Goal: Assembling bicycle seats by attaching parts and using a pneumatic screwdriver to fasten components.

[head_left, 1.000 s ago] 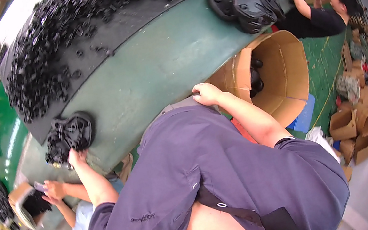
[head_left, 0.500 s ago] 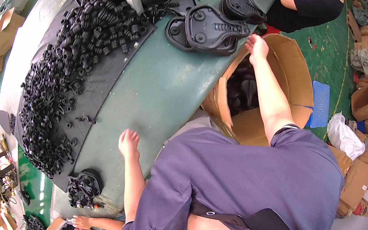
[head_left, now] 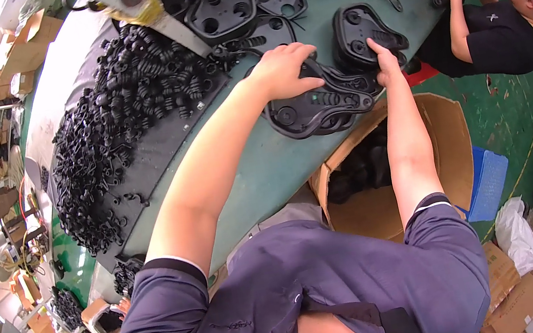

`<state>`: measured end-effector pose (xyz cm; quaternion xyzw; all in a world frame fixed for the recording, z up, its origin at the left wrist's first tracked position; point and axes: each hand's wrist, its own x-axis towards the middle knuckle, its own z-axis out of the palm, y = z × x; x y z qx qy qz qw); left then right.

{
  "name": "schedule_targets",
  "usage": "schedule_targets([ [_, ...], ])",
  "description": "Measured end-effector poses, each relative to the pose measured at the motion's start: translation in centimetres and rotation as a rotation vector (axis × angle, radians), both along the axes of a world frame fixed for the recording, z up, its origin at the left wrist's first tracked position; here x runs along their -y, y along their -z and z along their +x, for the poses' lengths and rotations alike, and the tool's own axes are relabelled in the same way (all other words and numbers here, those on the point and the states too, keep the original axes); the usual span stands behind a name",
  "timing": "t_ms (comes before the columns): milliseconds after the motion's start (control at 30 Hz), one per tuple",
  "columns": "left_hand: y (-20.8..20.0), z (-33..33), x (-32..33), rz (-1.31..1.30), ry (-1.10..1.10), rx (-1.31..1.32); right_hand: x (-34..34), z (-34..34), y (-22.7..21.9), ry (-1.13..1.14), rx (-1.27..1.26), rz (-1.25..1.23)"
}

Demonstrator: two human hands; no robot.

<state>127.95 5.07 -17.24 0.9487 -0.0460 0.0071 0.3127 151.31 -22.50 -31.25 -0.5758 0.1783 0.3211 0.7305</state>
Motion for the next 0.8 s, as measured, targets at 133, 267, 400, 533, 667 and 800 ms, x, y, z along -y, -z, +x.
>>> schedule_targets([
  [133, 0.9, 6.9, 0.8, 0.124, 0.245, -0.304, 0.7, -1.2, 0.0, -0.085, 0.063, 0.031],
  [267, 1.3, 8.4, -0.6, 0.115, 0.299, -0.636, -0.2, -4.4, -0.9, -0.050, 0.104, 0.045],
  [400, 1.5, 4.2, -2.6, 0.005, 0.202, -0.822, -0.8, -8.8, -0.2, -0.111, 0.080, 0.087],
  [533, 2.2, -4.5, -5.7, -0.137, 0.047, -0.907, -4.3, -16.4, -0.9, -0.176, 0.068, 0.132],
  [667, 2.2, -14.3, -6.9, -0.184, -0.049, -0.944, -6.0, -25.4, 0.6, -0.182, 0.021, 0.138],
  [800, 1.7, -25.6, -8.0, -0.247, -0.213, -0.952, -9.5, -33.0, 0.6, -0.352, 0.071, 0.159],
])
